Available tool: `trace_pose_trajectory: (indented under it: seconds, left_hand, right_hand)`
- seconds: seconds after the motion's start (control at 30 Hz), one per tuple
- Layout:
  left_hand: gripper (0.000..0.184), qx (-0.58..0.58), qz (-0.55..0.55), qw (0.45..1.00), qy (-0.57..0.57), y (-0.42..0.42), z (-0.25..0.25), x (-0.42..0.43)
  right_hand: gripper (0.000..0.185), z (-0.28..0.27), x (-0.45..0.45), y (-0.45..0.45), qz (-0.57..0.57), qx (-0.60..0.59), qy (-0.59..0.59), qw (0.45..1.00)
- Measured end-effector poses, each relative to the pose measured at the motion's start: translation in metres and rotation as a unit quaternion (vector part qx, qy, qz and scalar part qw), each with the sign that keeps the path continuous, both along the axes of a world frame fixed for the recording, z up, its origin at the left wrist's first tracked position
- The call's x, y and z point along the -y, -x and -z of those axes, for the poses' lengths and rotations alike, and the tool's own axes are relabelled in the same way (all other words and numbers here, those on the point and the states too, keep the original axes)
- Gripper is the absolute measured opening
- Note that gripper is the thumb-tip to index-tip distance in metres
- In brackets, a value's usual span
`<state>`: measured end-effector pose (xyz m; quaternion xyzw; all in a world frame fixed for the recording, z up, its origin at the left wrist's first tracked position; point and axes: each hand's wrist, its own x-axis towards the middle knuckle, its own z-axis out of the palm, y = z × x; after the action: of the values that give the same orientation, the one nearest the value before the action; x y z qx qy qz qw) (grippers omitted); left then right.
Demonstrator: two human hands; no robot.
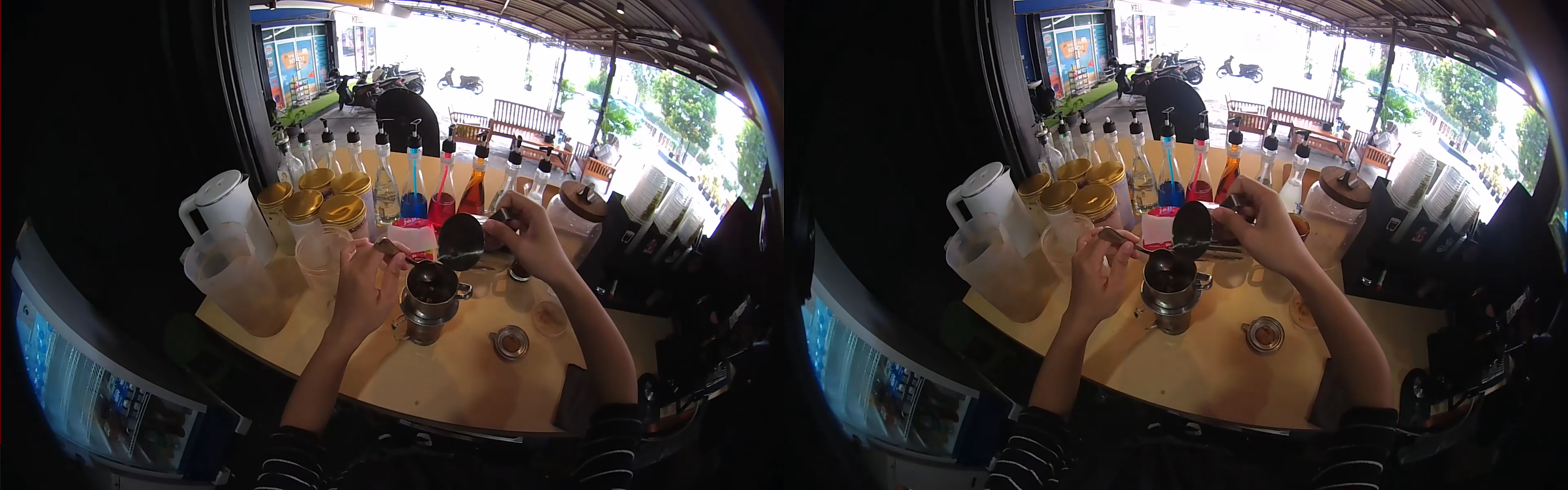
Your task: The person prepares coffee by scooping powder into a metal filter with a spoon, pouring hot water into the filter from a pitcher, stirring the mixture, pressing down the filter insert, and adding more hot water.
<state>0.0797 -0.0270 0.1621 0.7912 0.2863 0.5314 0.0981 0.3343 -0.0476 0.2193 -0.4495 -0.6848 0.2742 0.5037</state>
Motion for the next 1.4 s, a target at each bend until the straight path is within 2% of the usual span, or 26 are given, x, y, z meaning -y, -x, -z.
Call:
trace_pose_trajectory:
  seconds: [0.1, 0.27, 0.47, 0.8, 0.9, 1.0, 1.07, 1.4]
  left_hand:
    - [0.010, -0.002, 0.002, 1.000, -0.003, 0.001, 0.003, -0.001]
    - [0.009, -0.006, -0.002, 0.999, -0.038, 0.001, 0.007, -0.004]
    - [0.009, -0.004, -0.001, 0.999, -0.034, 0.002, 0.006, -0.004]
    - [0.008, -0.005, 0.006, 1.000, -0.029, 0.001, 0.006, -0.005]
    - [0.008, -0.006, 0.006, 1.000, -0.030, 0.002, 0.006, -0.005]
    - [0.009, -0.002, 0.007, 1.000, -0.019, 0.002, 0.005, -0.004]
    - [0.011, 0.002, 0.005, 1.000, -0.008, 0.002, 0.005, -0.003]
    - [0.009, 0.013, -0.022, 0.999, -0.034, 0.008, 0.002, -0.002]
  right_hand:
    - [0.016, -0.006, -0.002, 0.009, -0.005, 0.017, -0.002, 1.000]
    - [0.021, -0.012, -0.002, 0.020, 0.030, 0.108, -0.028, 0.993]
    - [0.023, -0.012, -0.003, 0.021, 0.039, 0.143, -0.044, 0.988]
    - [0.025, -0.013, 0.003, 0.022, 0.041, 0.138, -0.025, 0.989]
    - [0.024, -0.016, 0.007, 0.023, 0.041, 0.170, -0.044, 0.984]
    - [0.024, -0.020, 0.013, 0.026, 0.026, 0.126, -0.009, 0.992]
    - [0.022, -0.022, 0.013, 0.024, 0.046, 0.202, -0.035, 0.978]
    - [0.020, -0.025, 0.018, 0.027, 0.027, 0.151, -0.007, 0.988]
